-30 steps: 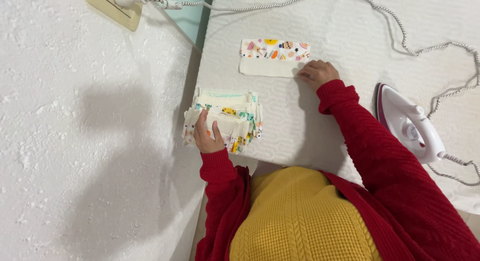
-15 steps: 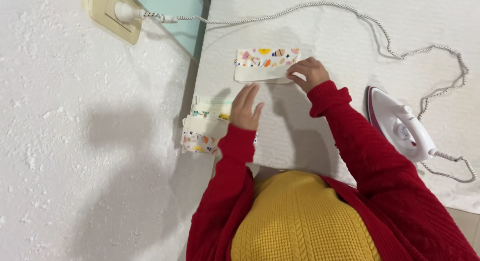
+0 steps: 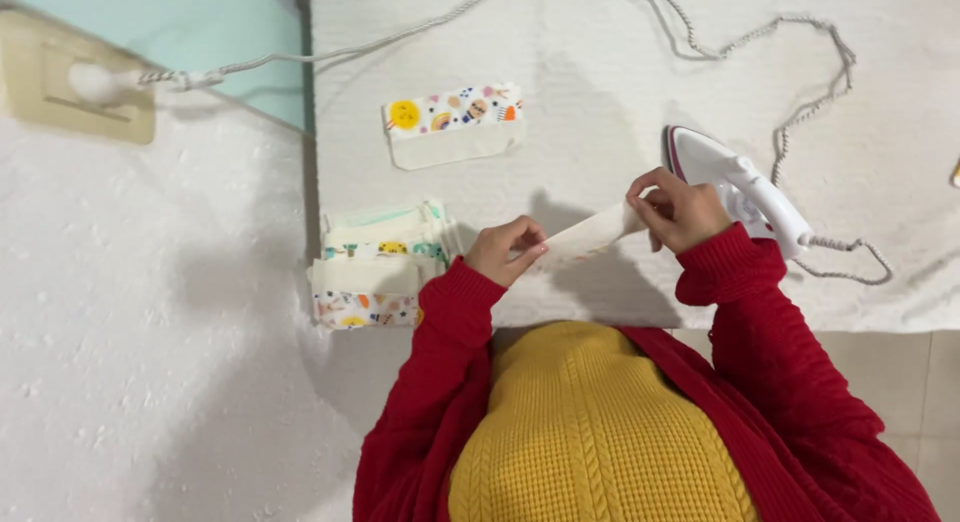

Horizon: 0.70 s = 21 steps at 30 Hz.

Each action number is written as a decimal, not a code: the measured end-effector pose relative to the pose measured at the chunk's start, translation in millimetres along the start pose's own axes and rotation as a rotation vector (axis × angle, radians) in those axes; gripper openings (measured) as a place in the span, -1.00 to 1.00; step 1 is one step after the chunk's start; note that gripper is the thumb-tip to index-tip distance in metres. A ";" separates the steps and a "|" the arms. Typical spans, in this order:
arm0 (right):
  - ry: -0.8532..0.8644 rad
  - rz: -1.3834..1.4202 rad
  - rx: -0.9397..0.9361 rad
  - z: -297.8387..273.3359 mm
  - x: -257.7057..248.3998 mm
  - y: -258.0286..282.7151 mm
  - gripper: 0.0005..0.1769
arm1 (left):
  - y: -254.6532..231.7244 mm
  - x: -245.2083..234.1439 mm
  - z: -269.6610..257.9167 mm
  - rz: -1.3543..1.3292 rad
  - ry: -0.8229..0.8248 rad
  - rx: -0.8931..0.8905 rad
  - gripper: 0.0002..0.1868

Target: Ironing small pieces of patterned fabric on an ironing board.

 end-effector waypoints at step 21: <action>-0.263 -0.413 0.329 12.5 -98.2 -142.9 -0.33 | 94.5 46.9 -10.8 0.036 -0.194 -0.721 -0.72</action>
Point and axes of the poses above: each hand's wrist, its own z-axis towards the middle knuckle, its own x-axis out of the palm, y = z × x, the point moved 5 cm from there along z, towards the middle knuckle, and after that the axes turned 11 degrees about z, right-handed, at the moved point
